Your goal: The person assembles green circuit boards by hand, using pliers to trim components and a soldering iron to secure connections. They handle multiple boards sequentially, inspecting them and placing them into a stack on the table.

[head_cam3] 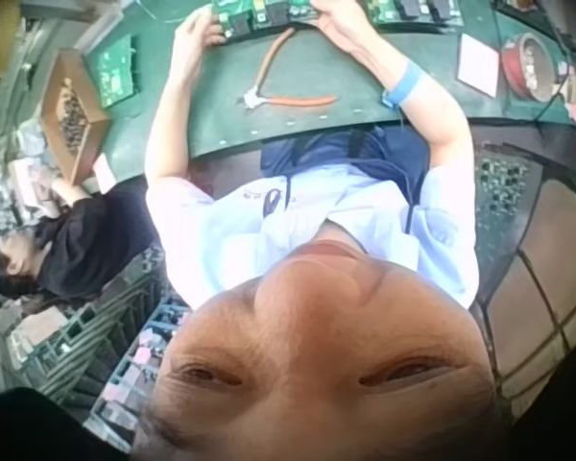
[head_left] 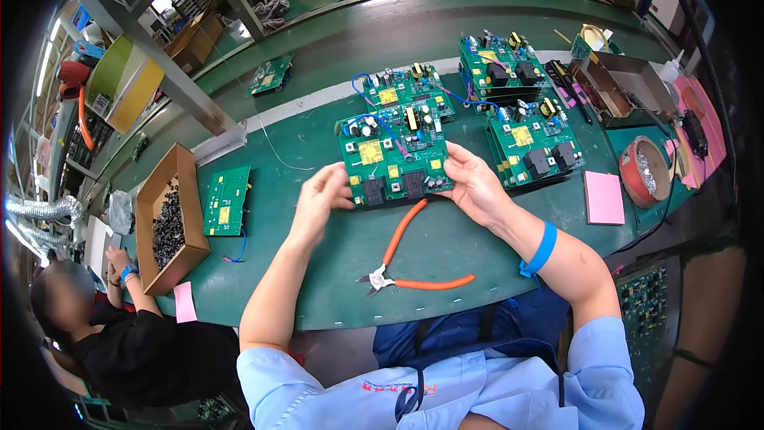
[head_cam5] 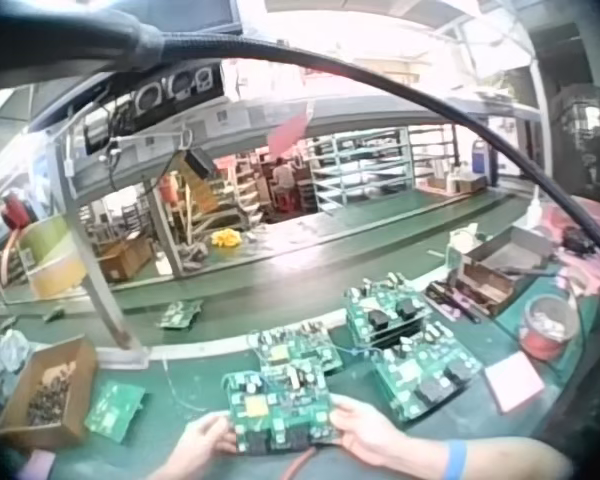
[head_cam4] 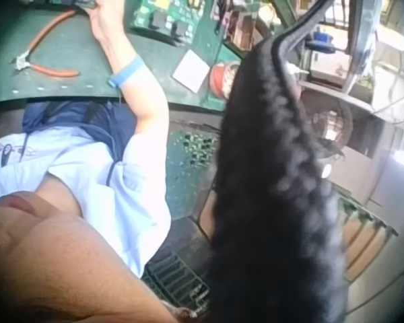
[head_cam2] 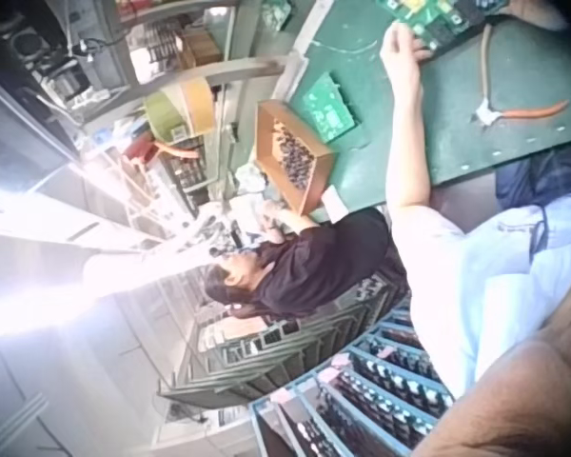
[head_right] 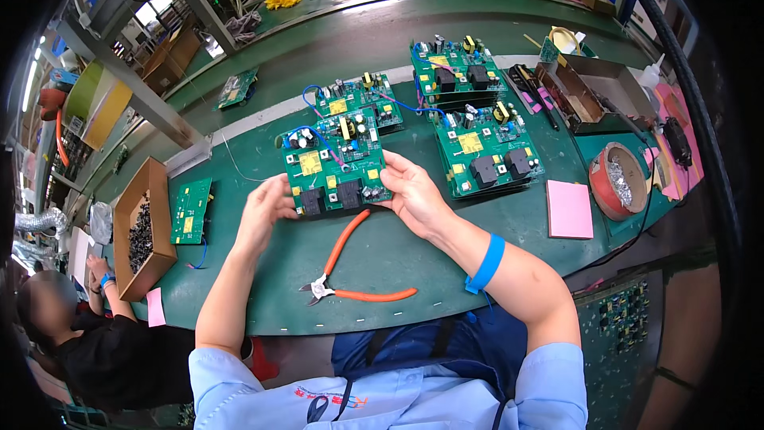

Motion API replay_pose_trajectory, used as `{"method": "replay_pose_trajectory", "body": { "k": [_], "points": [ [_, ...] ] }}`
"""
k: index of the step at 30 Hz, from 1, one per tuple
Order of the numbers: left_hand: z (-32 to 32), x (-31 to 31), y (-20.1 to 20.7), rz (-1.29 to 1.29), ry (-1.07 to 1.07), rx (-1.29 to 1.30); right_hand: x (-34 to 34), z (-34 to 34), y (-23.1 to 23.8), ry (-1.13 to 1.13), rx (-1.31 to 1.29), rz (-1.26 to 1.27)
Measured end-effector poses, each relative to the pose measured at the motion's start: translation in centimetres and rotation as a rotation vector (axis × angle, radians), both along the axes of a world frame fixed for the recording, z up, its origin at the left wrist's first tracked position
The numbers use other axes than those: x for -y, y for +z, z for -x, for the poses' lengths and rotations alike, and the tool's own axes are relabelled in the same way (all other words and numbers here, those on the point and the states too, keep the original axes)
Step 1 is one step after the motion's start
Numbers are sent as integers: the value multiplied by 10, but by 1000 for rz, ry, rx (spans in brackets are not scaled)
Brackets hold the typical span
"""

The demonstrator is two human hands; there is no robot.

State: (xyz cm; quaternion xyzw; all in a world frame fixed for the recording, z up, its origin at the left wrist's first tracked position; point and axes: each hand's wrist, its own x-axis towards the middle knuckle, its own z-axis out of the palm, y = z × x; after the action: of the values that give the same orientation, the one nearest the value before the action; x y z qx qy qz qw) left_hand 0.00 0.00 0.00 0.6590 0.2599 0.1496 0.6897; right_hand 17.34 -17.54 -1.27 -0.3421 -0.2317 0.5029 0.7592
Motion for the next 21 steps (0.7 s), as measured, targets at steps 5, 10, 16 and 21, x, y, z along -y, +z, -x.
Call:
{"method": "replay_pose_trajectory", "body": {
  "k": [5, 10, 16, 21],
  "points": [
    [0, 19, 13, 143, -91, 118, 2, 1, 4, 23, -50, -48],
    [-2, 9, 14, 292, -25, 219, 1, 3, 6, 6, 104, -30],
    [-42, -23, 38, 96, 82, 147, 2, 11, -7, -63, 742, 9],
    [-92, -46, 35, 56, 117, 95, 5, 16, -5, -8, 1050, 43]
  ]
}}
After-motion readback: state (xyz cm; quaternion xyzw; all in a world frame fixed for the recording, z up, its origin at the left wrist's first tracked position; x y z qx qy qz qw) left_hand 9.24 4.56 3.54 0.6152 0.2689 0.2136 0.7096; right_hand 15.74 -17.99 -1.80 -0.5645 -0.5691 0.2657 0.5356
